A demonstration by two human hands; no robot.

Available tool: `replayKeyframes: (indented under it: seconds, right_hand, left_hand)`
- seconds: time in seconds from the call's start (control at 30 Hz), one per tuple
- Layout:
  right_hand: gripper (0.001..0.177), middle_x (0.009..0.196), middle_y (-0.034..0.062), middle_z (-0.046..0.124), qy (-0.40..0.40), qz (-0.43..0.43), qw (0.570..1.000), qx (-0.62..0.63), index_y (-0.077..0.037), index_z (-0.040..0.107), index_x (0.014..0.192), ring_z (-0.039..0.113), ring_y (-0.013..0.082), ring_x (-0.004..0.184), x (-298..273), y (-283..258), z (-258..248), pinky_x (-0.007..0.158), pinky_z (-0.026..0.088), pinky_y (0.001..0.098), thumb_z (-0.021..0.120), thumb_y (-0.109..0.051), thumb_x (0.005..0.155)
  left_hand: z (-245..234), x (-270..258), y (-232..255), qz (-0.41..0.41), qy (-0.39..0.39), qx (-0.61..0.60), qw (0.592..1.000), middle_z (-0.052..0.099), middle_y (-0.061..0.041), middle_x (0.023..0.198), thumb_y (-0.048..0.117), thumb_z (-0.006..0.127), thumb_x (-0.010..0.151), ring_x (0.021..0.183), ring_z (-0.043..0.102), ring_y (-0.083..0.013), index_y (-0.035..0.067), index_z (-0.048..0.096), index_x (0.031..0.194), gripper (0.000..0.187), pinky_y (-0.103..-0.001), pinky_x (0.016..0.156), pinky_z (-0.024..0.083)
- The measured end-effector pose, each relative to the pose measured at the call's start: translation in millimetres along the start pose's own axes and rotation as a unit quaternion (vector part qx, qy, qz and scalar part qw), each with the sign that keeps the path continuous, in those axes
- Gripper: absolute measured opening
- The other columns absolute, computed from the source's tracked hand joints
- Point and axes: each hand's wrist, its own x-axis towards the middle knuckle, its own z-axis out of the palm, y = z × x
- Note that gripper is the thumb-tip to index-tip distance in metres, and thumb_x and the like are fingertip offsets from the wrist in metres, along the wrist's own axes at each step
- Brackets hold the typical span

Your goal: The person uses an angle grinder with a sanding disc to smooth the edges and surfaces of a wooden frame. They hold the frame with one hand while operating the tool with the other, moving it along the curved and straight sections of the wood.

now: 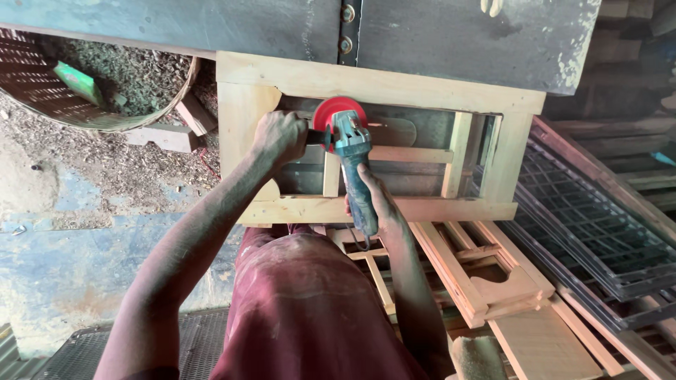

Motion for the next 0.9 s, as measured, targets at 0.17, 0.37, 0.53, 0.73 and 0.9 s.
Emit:
replayKeyframes:
  seconds: [0.17, 0.37, 0.53, 0.73, 0.9]
  right_hand:
    - [0.065, 0.069, 0.0116, 0.067, -0.012, -0.041, 0.999, -0.022, -0.002, 0.059, 0.096, 0.068, 0.0207, 0.056, -5, 5, -10, 0.053, 0.059, 0.0367, 0.061, -0.067, 0.092]
    - [0.067, 0.067, 0.0116, 0.066, 0.027, -0.026, 0.999, -0.020, -0.001, 0.063, 0.095, 0.067, 0.0210, 0.053, -9, 16, -5, 0.050, 0.057, 0.0358, 0.065, -0.068, 0.087]
    - [0.068, 0.067, 0.0110, 0.065, 0.026, -0.006, 0.999, -0.019, -0.001, 0.062, 0.095, 0.066, 0.0211, 0.052, -22, 26, -2, 0.050, 0.058, 0.0357, 0.064, -0.068, 0.086]
    - [0.066, 0.067, 0.0101, 0.064, 0.031, 0.013, 0.999, -0.029, -0.004, 0.062, 0.099, 0.066, 0.0201, 0.052, -42, 34, -3, 0.050, 0.057, 0.0345, 0.063, -0.069, 0.085]
    - [0.067, 0.068, 0.0107, 0.065, 0.027, 0.014, 0.999, -0.020, -0.002, 0.064, 0.099, 0.067, 0.0205, 0.054, -53, 50, -7, 0.051, 0.058, 0.0347, 0.064, -0.068, 0.087]
  left_hand:
    - [8, 5, 9, 0.008, -0.032, 0.009, 0.999, 0.072, -0.015, 0.072, 0.018, 0.066, 0.082, 0.067, 0.073, -0.0320, 0.007, 0.074, 0.071, 0.017, -0.045, 0.062, 0.059]
    - [10, -8, 8, 0.004, -0.019, 0.007, 1.000, 0.072, -0.016, 0.070, 0.020, 0.066, 0.082, 0.065, 0.072, -0.0324, 0.009, 0.073, 0.070, 0.018, -0.044, 0.061, 0.058]
    - [18, -24, 13, 0.016, -0.002, 0.019, 1.000, 0.071, -0.013, 0.068, 0.020, 0.066, 0.080, 0.063, 0.072, -0.0314, 0.010, 0.072, 0.066, 0.019, -0.045, 0.059, 0.057]
    - [23, -42, 29, 0.020, 0.025, 0.012, 0.999, 0.071, -0.015, 0.069, 0.019, 0.065, 0.079, 0.063, 0.072, -0.0332, 0.010, 0.072, 0.068, 0.016, -0.046, 0.059, 0.057]
    - [27, -59, 35, 0.026, 0.039, -0.011, 0.999, 0.071, -0.018, 0.069, 0.019, 0.066, 0.075, 0.062, 0.071, -0.0362, 0.008, 0.071, 0.067, 0.015, -0.048, 0.059, 0.057]
